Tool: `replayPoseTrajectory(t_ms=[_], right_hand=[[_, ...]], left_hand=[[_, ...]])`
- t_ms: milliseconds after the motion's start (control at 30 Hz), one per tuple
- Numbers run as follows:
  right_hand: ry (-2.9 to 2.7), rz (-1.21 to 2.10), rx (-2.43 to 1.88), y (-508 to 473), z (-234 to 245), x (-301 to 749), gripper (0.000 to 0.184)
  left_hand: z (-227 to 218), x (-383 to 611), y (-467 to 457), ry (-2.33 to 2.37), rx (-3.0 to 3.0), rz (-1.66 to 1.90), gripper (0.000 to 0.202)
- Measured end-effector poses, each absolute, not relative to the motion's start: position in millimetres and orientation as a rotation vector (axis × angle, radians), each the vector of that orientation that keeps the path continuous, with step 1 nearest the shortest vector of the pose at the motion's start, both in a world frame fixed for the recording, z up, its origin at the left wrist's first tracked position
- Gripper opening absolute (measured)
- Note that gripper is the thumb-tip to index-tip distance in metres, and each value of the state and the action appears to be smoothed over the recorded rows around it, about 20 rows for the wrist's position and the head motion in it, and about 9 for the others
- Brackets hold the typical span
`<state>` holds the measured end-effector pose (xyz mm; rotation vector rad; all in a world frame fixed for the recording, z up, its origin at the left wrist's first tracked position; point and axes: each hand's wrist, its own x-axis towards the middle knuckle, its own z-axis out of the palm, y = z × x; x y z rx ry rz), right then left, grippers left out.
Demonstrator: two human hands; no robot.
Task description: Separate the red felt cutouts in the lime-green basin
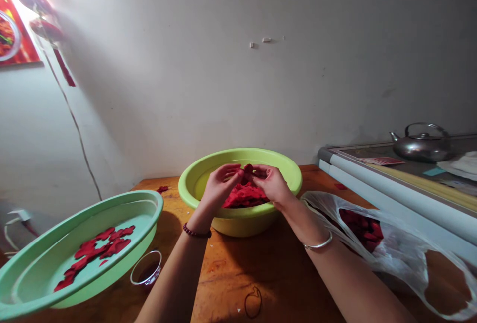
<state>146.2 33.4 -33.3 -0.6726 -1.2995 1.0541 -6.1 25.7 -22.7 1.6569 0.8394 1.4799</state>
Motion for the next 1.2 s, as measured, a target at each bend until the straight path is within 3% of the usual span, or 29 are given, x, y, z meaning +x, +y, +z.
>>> replayPoseTrajectory(t_ms=[100,567,733,1200], right_hand=[[-1.35,1.039,-0.652,32.8,-33.1,145.3,0.039],[-1.27,1.048,-0.645,33.8,-33.9,147.5,0.042],[-1.396,1.062,-0.632,29.8,-32.9,147.0,0.036],[-1.441,1.21,-0.596,19.4,-24.1,151.8,0.033]], left_hand=[[-23.6,-4.1,23.8,0.868,1.719,1.39,0.031],[-21.9,-6.8,26.4,1.053,1.523,1.673,0.045],[-19.7,-3.7,20.5,0.866,1.75,1.508,0.033],[-19.3,-10.4,16.9,0.625,1.639,1.368,0.03]])
